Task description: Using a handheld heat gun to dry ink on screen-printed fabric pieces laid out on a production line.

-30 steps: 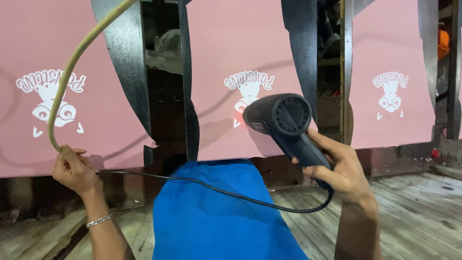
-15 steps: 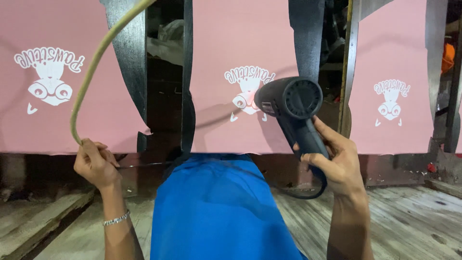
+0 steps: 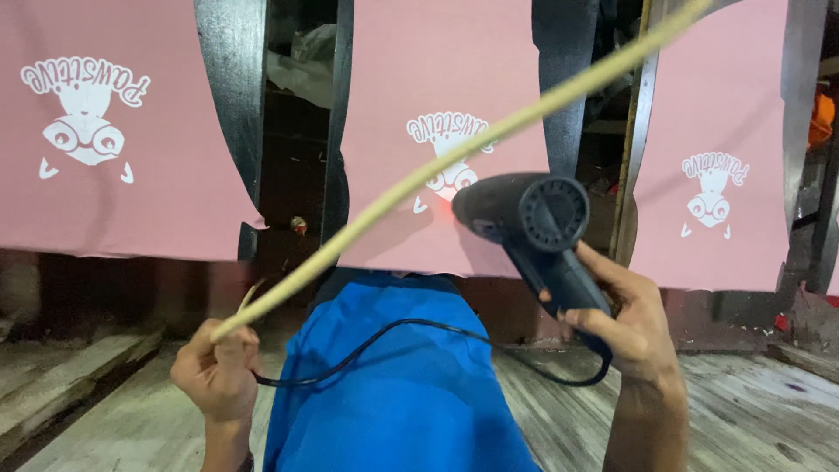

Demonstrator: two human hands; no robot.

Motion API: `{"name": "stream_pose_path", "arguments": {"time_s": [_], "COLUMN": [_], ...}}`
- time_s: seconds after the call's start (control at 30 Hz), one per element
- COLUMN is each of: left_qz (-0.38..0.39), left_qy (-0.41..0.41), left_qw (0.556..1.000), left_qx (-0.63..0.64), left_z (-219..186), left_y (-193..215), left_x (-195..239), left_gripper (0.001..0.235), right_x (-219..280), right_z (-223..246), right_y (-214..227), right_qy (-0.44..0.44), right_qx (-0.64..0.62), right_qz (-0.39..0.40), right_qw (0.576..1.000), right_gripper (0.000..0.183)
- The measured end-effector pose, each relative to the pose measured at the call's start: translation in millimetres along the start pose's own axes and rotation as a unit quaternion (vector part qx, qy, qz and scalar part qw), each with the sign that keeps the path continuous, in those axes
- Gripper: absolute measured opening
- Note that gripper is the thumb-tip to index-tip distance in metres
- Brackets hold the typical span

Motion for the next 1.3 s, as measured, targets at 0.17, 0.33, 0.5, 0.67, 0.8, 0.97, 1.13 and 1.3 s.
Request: {"name": "stream_pose_path", "arguments": {"time_s": [0.17,0.33,0.5,0.67,0.8,0.97,1.13,1.3], "left_qz": [0.028,0.055,0.055,0.045,0.021,-0.021,-0.037,-0.057], "left_qy": [-0.005,-0.051,-0.047,-0.034,-0.026,0.002,-0.010,0.005], "left_qw": [0.999,0.997,0.997,0.998,0.999,1.000,0.999,0.998], "left_qx": [0.015,-0.004,-0.009,-0.011,-0.001,-0.010,-0.027,0.015], "left_z": [-16.7,-33.8,-41.6,-27.5,-24.8,-16.1,-18.1,-15.0], "left_y": [-15.2,-23.1,-24.2,-15.1,-10.4,-0.8,10.7,9.3], "left_x": [7.0,7.6,5.1,10.7,9.6,9.2,10.1,6.5], "left_gripper": [0.037,0.038,0.038,0.040,0.042,0.046,0.044,0.041], "right_x": [-13.0,-40.5,-58.8,-43.8,-31.3,-55.7,-33.3,6.4], "right_z": [6.0,38.1,58.5,51.7,44.8,70.0,77.2,23.6], "right_y": [9.3,0.3,-22.7,-6.5,7.6,-21.0,-7.0,15.0], "right_qy": [0.001,0.028,0.077,0.054,0.013,0.083,0.093,0.000], "right_qx": [0.025,0.026,-0.011,-0.010,0.020,-0.044,0.066,-0.034], "right_qz": [-0.036,-0.036,0.025,-0.010,-0.050,-0.015,-0.021,-0.037], "right_qw": [0.999,0.999,0.997,0.998,0.998,0.995,0.993,0.999], "right_gripper": [0.066,0.089,0.081,0.085,0.086,0.071,0.080,0.087]}}
Point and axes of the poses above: each hand's wrist, its own x-axis away from the middle knuckle, its own y-axis out of the back of the hand, z = x × y, the point moved 10 cm from there along -x, towards the middle knuckle, and after that the axes turned 7 degrees about z, right-handed, at the moved point
